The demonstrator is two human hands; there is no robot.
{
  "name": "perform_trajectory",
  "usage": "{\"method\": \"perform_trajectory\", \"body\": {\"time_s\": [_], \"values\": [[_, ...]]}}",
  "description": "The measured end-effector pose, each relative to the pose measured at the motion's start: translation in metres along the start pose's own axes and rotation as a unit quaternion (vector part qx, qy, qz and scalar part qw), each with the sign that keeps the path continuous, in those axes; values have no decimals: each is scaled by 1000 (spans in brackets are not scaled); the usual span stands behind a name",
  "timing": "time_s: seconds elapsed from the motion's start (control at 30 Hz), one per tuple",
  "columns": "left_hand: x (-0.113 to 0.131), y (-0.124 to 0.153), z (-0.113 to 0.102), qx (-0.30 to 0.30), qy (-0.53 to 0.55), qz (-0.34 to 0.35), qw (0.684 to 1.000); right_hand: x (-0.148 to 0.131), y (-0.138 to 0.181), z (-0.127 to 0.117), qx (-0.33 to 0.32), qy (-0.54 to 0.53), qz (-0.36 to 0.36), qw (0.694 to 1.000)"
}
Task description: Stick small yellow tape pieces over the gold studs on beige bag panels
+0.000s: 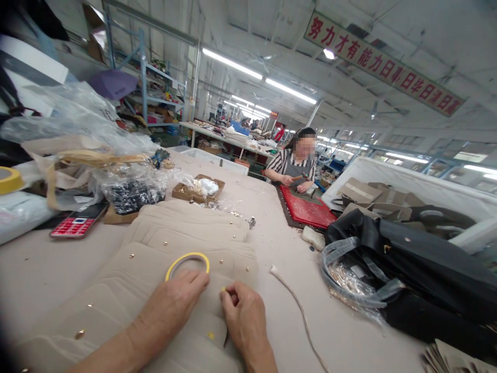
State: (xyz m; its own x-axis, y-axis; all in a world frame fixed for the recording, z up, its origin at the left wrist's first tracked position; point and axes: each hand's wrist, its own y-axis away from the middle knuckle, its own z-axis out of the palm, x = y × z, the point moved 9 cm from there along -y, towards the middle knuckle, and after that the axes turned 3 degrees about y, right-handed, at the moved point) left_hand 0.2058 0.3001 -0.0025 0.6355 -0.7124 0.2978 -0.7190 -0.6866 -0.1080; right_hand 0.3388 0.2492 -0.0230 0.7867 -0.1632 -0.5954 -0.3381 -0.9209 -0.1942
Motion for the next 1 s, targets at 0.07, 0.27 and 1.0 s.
{"method": "perform_trajectory", "body": {"time_s": [0.07,0.27,1.0], "values": [[-11,-4,-5,30,-12,-16,999,-2,0,-8,8,-29,-40,999],[-17,-13,-1,0,-6,-20,1000,-18,-2,-13,58,40,-206,976],[9,23,-23,142,149,214,955,-48,9,-18,9,-157,-162,974]]}}
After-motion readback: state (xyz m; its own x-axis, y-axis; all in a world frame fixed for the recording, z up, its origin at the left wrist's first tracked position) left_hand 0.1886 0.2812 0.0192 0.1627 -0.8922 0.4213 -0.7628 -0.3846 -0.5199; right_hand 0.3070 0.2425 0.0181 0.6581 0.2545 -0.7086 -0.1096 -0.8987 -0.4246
